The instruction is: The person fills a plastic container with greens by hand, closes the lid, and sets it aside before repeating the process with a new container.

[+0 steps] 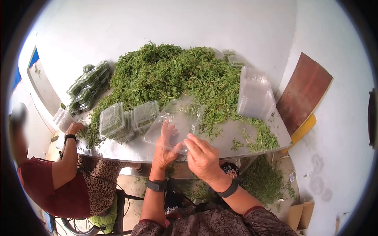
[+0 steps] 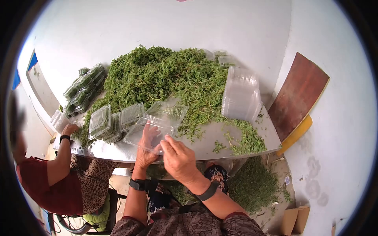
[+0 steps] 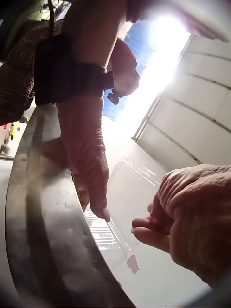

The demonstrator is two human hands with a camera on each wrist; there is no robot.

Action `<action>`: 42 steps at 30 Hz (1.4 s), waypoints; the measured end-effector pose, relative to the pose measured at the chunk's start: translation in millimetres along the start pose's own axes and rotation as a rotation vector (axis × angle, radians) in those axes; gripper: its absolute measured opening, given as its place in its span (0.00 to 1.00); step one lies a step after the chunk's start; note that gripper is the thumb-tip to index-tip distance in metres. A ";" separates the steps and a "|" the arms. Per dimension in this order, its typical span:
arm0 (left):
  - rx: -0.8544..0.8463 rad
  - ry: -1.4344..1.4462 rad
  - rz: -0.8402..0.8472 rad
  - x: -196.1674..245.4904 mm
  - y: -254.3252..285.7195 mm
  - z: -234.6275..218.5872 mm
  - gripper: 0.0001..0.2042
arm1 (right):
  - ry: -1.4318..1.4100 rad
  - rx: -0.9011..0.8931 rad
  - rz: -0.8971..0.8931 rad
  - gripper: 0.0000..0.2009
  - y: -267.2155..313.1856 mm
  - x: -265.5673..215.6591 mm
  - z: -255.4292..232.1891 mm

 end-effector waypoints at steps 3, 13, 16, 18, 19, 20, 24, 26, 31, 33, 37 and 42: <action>-0.083 0.167 -0.038 -2.8 2.1 0.9 0.50 | 0.024 -0.013 0.025 0.17 -0.1 -16.3 14.6; -0.002 0.263 -0.099 7.4 8.8 4.4 0.46 | 0.008 -0.126 0.007 0.14 -10.0 -37.4 30.5; -0.044 0.355 -0.217 6.0 11.8 3.6 0.43 | -0.006 -0.170 -0.025 0.12 -13.5 -41.4 35.1; 0.059 0.236 -0.111 19.4 13.6 4.5 0.42 | -0.040 -0.138 -0.038 0.12 -14.7 -40.2 34.5; 0.049 0.249 -0.103 20.6 13.5 5.9 0.42 | -0.022 -0.138 -0.037 0.12 -14.7 -38.5 34.7; 0.060 0.231 -0.134 19.5 13.6 4.9 0.42 | -0.055 -0.144 -0.033 0.13 -14.3 -37.2 35.8; 0.154 0.199 -0.143 -9.2 9.9 13.4 0.35 | -0.091 -0.143 -0.039 0.14 -13.1 -34.4 37.9; 0.164 0.212 -0.221 -11.2 9.8 9.1 0.20 | -0.111 -0.132 -0.059 0.15 -13.5 -34.4 35.6; 0.259 -0.181 0.089 -2.4 3.1 -8.6 0.16 | -0.009 -0.148 -0.032 0.19 -22.4 -18.5 12.9; 0.222 0.445 -0.323 16.7 6.1 -5.6 0.17 | 0.120 -0.157 0.003 0.22 -27.9 3.5 -4.8; 0.273 0.487 -0.373 16.8 5.6 -8.2 0.22 | 0.410 -0.205 0.120 0.24 -41.1 57.4 -43.9; 0.223 0.585 -0.372 8.3 7.7 -14.2 0.22 | 0.636 -0.343 0.262 0.20 -33.1 125.2 -73.0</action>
Point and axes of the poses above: each hand's wrist, its own y-axis away from the middle knuckle, its own z-axis out of the palm, x = y × z, the point moved 1 cm from there along -y, towards the middle knuckle, and after that the axes turned 8 degrees about -z, right-handed, at the moved point
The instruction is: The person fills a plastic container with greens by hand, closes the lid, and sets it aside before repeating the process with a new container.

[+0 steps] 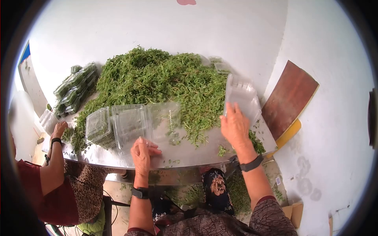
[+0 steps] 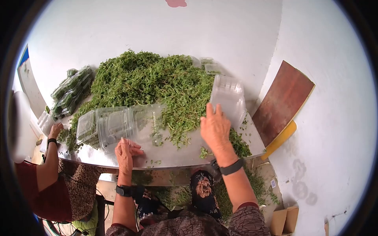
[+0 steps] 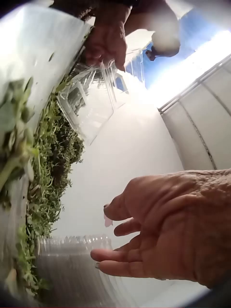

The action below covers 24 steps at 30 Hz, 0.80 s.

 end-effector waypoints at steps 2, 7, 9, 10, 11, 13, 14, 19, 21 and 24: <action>0.002 -0.010 0.000 0.6 0.4 0.1 0.22 | 0.086 -0.008 -0.021 0.19 -0.9 20.0 0.9; -0.039 -0.060 -0.006 5.0 0.9 1.1 0.21 | 0.053 -0.094 0.009 0.13 -3.0 48.5 -7.3; -0.033 -0.009 -0.061 8.3 1.5 1.2 0.20 | 0.031 -0.091 -0.015 0.14 -2.5 61.3 -9.6; -0.042 0.021 -0.060 6.1 0.6 0.2 0.19 | 0.039 -0.063 -0.030 0.14 -2.1 65.2 -13.7; -0.053 0.053 -0.057 5.1 -0.4 -0.2 0.19 | 0.033 -0.070 -0.033 0.14 0.2 63.7 -16.8; -0.022 0.038 -0.068 7.4 -1.2 0.8 0.20 | 0.117 0.000 0.044 0.18 4.9 58.7 -24.9; -0.031 0.048 -0.070 7.4 -1.4 0.2 0.21 | 0.107 -0.009 0.032 0.18 5.0 49.8 -29.8; -0.043 0.083 -0.063 6.4 -0.5 -3.0 0.25 | -0.521 -0.177 0.044 0.22 12.4 -31.4 -50.3; -0.086 0.112 -0.074 5.9 -1.4 -4.0 0.25 | -0.511 -0.165 -0.090 0.23 19.1 -54.6 -43.4; -0.087 0.118 -0.072 6.9 -0.9 -3.3 0.26 | -0.541 -0.180 -0.299 0.25 22.7 -85.0 -33.7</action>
Point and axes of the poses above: each hand's wrist, its own y-axis away from the middle knuckle, its own z-axis out of the palm, x = y × z, the point moved 1 cm from there along -y, towards the middle knuckle, and after that the axes turned 8 degrees about -z, right-handed, at the moved point
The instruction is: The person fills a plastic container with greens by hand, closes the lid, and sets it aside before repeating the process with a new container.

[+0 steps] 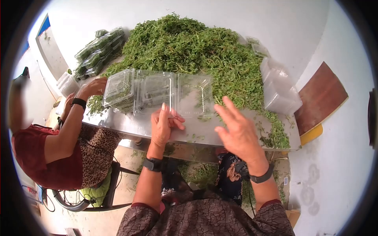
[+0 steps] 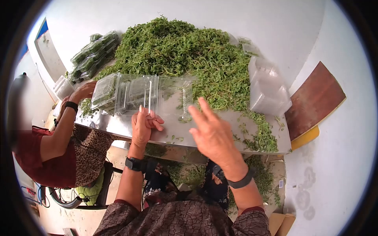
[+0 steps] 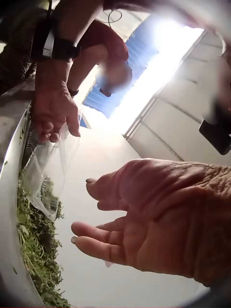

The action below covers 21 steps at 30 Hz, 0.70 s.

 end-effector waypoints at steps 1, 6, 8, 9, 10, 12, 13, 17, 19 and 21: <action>0.002 -0.003 0.002 1.2 1.0 0.7 0.26 | -0.042 -0.043 -0.075 0.25 -2.6 -5.5 6.8; -0.073 -0.057 -0.003 5.4 4.0 3.1 0.33 | -0.075 -0.082 -0.125 0.19 -7.2 -1.9 40.7; -0.090 -0.052 0.012 0.2 3.3 0.1 0.36 | -0.030 -0.075 -0.127 0.16 -8.2 5.5 48.8; -0.112 -0.049 0.022 -1.2 2.4 -0.3 0.38 | -0.012 -0.099 -0.111 0.15 -9.0 9.8 50.5; -0.117 -0.046 0.030 -0.7 2.0 0.1 0.38 | 0.007 -0.122 -0.092 0.13 -9.9 12.9 51.1; -0.139 -0.142 -0.010 -1.4 2.6 1.3 0.41 | 0.008 -0.096 -0.110 0.12 -11.9 13.8 50.1; -0.144 -0.139 -0.007 -4.1 1.9 -0.7 0.41 | 0.002 -0.073 -0.125 0.11 -12.5 13.6 50.2; -0.183 -0.055 -0.018 -8.2 -1.2 -2.5 0.43 | 0.018 -0.071 -0.133 0.08 -14.1 19.7 62.6; -0.173 -0.074 -0.026 -9.3 1.2 -1.2 0.43 | 0.046 -0.024 -0.137 0.05 -14.6 24.6 68.7; -0.193 -0.091 -0.027 -11.3 1.1 -1.3 0.43 | 0.052 0.013 -0.155 0.04 -15.0 26.6 70.0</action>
Point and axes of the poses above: each hand's wrist, its own y-axis away from the middle knuckle, its own z-axis out of the palm, x = y × z, the point moved 1 cm from there along -y, towards the middle knuckle, and after that the axes turned 8 degrees about -z, right-handed, at the moved point
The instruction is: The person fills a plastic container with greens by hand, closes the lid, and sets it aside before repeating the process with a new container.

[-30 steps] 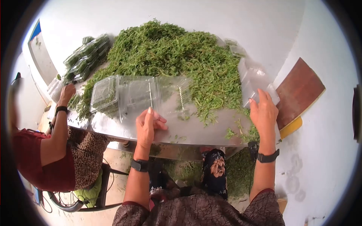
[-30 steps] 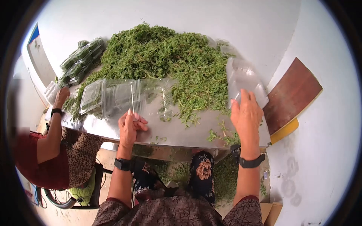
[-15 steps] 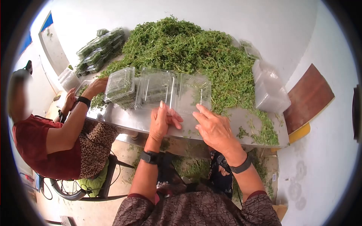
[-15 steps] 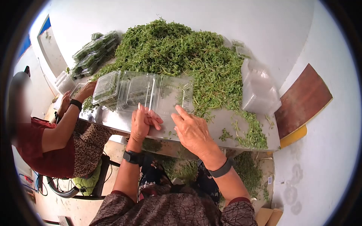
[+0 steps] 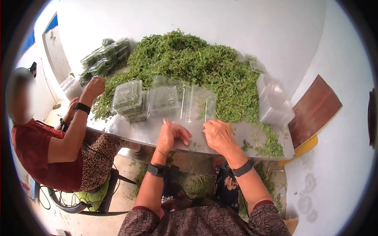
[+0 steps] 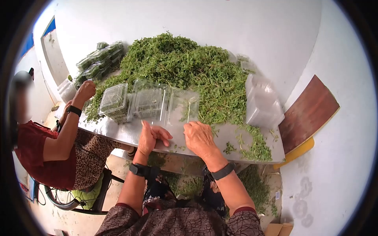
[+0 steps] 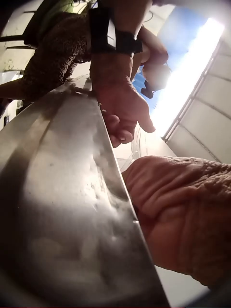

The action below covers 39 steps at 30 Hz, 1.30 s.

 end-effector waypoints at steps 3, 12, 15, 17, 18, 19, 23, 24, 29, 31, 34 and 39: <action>-0.008 -0.178 0.141 4.0 8.1 3.0 0.35 | 0.056 0.032 0.007 0.03 -5.1 -1.3 -13.3; 0.338 -0.751 0.745 6.2 18.4 23.2 0.16 | 0.151 -0.012 -0.065 0.03 3.6 -15.2 -39.8; 0.474 -0.846 0.907 2.2 19.1 24.3 0.19 | 0.161 -0.024 -0.057 0.02 6.6 -17.2 -44.7; 0.497 -0.950 1.014 -3.3 19.6 24.2 0.24 | 0.183 -0.039 -0.045 0.02 9.6 -16.9 -45.7; 0.494 -0.945 1.018 -4.3 19.3 24.6 0.24 | 0.189 -0.046 -0.043 0.02 9.6 -16.5 -44.8; 0.493 -0.951 1.037 -4.2 19.5 25.6 0.25 | 0.194 -0.052 -0.042 0.02 9.1 -16.2 -44.0; 0.530 -0.992 1.159 -6.1 16.6 27.4 0.22 | 0.181 -0.071 -0.052 0.03 6.0 -20.3 -43.1; 0.529 -0.990 1.163 -5.4 16.6 28.6 0.22 | 0.169 -0.108 -0.061 0.03 5.4 -21.6 -43.2; 0.447 -1.171 1.011 -0.8 20.0 30.6 0.20 | 0.079 -0.150 -0.097 0.04 -0.9 -30.1 -48.2; 0.424 -1.166 1.007 -2.0 20.5 28.9 0.20 | -0.012 -0.234 -0.089 0.05 -2.6 -28.6 -50.8; 0.395 -1.146 0.998 0.1 21.2 28.8 0.21 | -0.151 -0.170 -0.005 0.09 -16.0 -16.4 -70.0; 0.398 -1.140 1.018 -3.2 20.4 27.2 0.19 | 0.099 -0.116 0.271 0.22 -43.5 55.8 -88.8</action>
Point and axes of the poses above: each hand's wrist, its own y-axis away from the middle knuckle, its own z-axis out of the palm, x = y × z, the point moved 1 cm from there along -y, towards the middle knuckle, and after that the axes turned 8 degrees about -z, right-handed, at the moved point
